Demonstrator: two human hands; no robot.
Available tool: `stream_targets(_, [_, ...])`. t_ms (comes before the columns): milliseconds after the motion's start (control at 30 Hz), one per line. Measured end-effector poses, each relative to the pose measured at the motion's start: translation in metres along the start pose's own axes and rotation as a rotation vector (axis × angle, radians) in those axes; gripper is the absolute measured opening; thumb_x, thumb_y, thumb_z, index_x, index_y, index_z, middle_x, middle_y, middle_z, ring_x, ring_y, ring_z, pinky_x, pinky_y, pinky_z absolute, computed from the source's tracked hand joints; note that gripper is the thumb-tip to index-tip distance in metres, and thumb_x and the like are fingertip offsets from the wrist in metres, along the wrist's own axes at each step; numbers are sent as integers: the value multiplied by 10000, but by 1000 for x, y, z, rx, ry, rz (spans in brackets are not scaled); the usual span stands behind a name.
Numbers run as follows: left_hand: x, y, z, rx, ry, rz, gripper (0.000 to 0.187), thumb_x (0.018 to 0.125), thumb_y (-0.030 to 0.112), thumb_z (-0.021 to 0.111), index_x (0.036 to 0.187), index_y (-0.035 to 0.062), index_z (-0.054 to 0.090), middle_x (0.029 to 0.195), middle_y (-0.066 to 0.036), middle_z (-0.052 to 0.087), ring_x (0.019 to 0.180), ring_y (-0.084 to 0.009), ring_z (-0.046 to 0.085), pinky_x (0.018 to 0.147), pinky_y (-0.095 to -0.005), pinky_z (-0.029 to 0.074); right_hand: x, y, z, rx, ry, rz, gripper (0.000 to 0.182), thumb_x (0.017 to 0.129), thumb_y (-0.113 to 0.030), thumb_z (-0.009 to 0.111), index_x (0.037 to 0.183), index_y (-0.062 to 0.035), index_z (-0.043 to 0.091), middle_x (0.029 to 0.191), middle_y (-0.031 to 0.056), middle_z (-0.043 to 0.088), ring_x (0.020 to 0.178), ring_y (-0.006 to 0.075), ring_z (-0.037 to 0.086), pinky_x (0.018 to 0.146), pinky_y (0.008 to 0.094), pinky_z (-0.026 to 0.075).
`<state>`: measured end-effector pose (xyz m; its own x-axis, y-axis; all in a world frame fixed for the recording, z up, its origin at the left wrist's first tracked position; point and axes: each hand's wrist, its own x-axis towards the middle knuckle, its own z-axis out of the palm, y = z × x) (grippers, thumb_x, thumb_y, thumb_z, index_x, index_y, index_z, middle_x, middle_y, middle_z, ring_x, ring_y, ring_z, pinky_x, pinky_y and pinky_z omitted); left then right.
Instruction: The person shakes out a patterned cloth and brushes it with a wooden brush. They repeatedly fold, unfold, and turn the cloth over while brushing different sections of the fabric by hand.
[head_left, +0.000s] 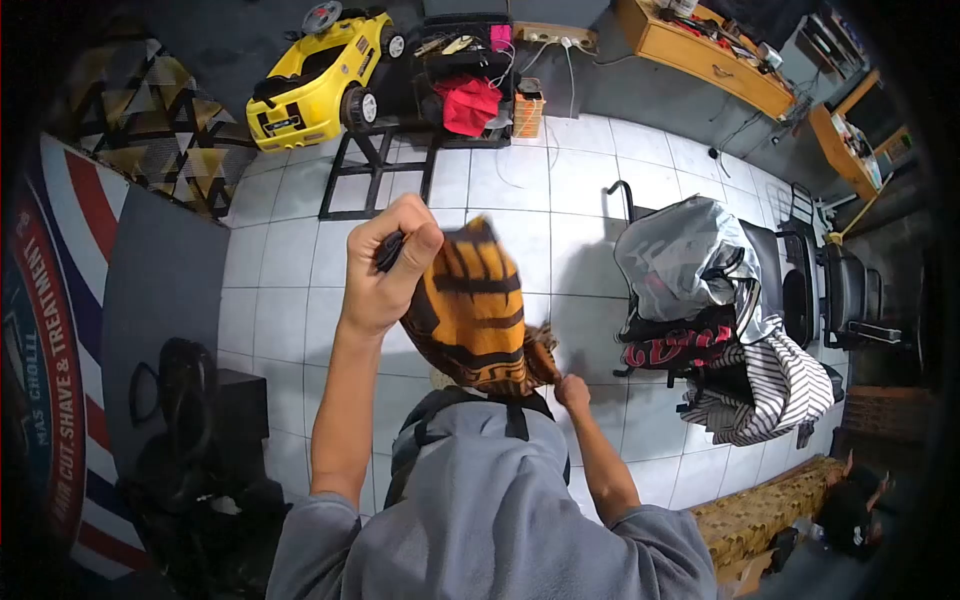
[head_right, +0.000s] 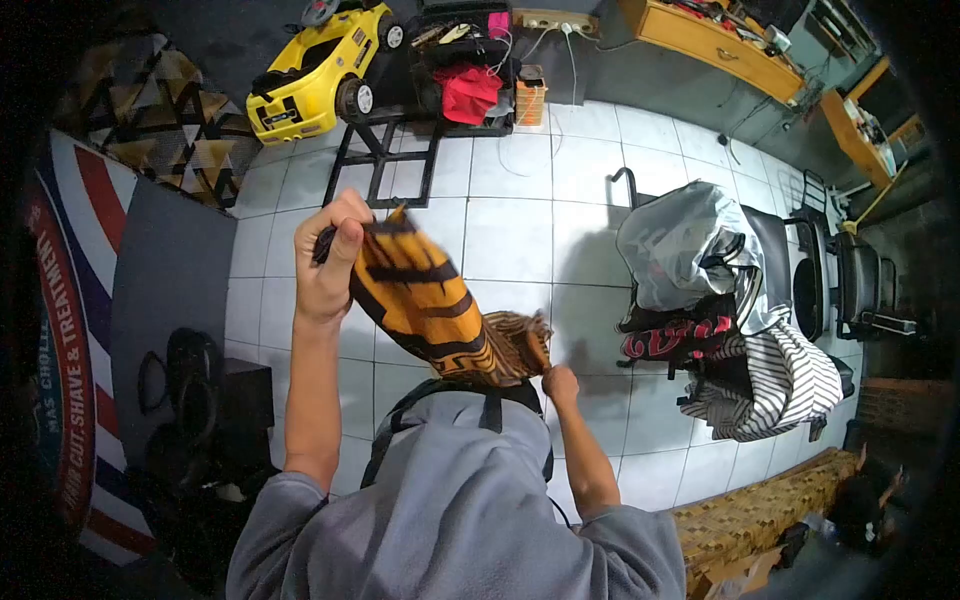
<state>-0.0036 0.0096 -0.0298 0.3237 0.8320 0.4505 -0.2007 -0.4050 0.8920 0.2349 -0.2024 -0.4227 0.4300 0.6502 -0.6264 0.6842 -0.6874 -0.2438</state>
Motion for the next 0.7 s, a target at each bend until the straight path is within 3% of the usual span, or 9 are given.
stream_targets(67, [-5,-6,2,-292,-36,-111,343,834,142,578,575,19,390,620,-11,391,586,-104,337,539,-250,270,30,7,-9,287,-71,-85,590,884,-521,474,717,26,615,707,211,630,570,259,634,513,372,496])
stream_targets(100, [-7,-7,3,-423,-63,-146,358,809,136,558,536,28,353,590,-8,366,566,-99,310,521,-256,246,40,8,-10,593,-14,-205,566,883,-550,474,640,-44,543,596,74,550,415,138,488,378,291,376])
stream_targets(167, [-9,-9,9,-397,-121,-101,352,682,136,561,466,33,303,506,-27,318,480,-114,266,454,-280,207,-27,-64,-104,1247,-272,-281,450,931,-496,425,716,-103,476,531,-43,374,403,73,344,359,235,244])
stream_targets(300, [-9,7,21,-197,-484,91,439,653,216,596,408,42,275,416,-13,271,318,-149,260,364,-273,213,-86,-133,-180,1473,-510,-717,422,949,-406,447,808,-24,559,585,-12,441,482,54,353,425,205,288])
stream_targets(400, [-11,25,28,-117,-519,231,425,679,213,599,408,37,322,402,-12,274,307,-146,269,340,-266,181,-87,-155,-196,1062,-633,-942,405,947,-384,462,815,-24,591,606,-28,489,507,43,392,451,201,319])
stream_targets(500, [-10,33,17,-232,-396,324,398,673,198,583,398,42,342,400,-4,287,302,-128,250,336,-260,171,-60,-153,-162,717,-712,-754,438,931,-412,481,788,-19,610,593,1,516,526,80,443,488,231,370])
stream_targets(567, [-11,35,1,-205,-304,313,354,641,191,563,399,44,351,400,-3,307,314,-120,254,368,-250,231,-21,-120,-100,364,-355,-742,578,888,-535,470,727,1,616,604,103,576,553,194,555,514,340,411])
stream_targets(667, [-20,35,-20,-157,-174,219,390,598,259,574,388,60,312,384,7,311,333,-134,307,485,-252,415,17,-49,-8,-8,-148,-337,584,843,-569,480,826,-15,663,862,222,635,827,382,614,710,454,474])
stream_targets(700, [-20,32,-21,-210,-222,258,350,612,219,556,400,49,335,398,1,313,327,-121,270,435,-249,327,11,-34,0,-26,-157,-189,567,837,-556,487,875,-22,672,928,236,629,908,408,594,762,465,477])
